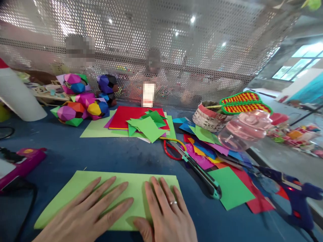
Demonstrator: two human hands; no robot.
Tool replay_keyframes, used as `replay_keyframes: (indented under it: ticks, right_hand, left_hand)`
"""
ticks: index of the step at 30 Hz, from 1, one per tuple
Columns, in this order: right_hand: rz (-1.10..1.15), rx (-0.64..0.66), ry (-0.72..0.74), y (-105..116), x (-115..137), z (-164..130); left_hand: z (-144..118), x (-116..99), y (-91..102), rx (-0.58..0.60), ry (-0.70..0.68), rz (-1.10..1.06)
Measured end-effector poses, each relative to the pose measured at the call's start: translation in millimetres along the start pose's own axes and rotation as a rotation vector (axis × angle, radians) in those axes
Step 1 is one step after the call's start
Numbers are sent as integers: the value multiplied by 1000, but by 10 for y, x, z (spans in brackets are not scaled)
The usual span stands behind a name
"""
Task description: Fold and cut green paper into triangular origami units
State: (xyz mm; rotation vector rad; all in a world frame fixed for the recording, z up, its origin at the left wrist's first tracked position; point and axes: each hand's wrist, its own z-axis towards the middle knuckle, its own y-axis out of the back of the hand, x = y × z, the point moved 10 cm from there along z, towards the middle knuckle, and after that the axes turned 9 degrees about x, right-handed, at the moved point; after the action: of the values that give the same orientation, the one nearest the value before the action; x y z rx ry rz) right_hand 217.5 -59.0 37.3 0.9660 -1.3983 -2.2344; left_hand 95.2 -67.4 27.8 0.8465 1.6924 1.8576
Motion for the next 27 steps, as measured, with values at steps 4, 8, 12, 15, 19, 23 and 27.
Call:
replay_keyframes:
  ticks: [4,8,12,15,19,23,27]
  right_hand:
    - [-8,-10,2,-20,-23,10]
    - [16,-16,-11,-24,-56,40]
    - [20,23,-11,-101,-82,39]
    - [-8,34,3,-151,-86,26]
    - [-13,39,33,-205,-70,17]
    - [-7,27,55,-245,-74,-6]
    - [-4,19,74,-280,-99,-35]
  left_hand:
    - [16,55,-49,23,13,-109]
    - [2,66,-139,-39,27,-100]
    - [-3,83,-143,-107,39,-76]
    - [25,89,-72,-92,22,-21]
    - [37,107,20,-108,23,34]
    - [22,147,-48,-102,76,42]
    - [10,195,-101,-95,117,-8]
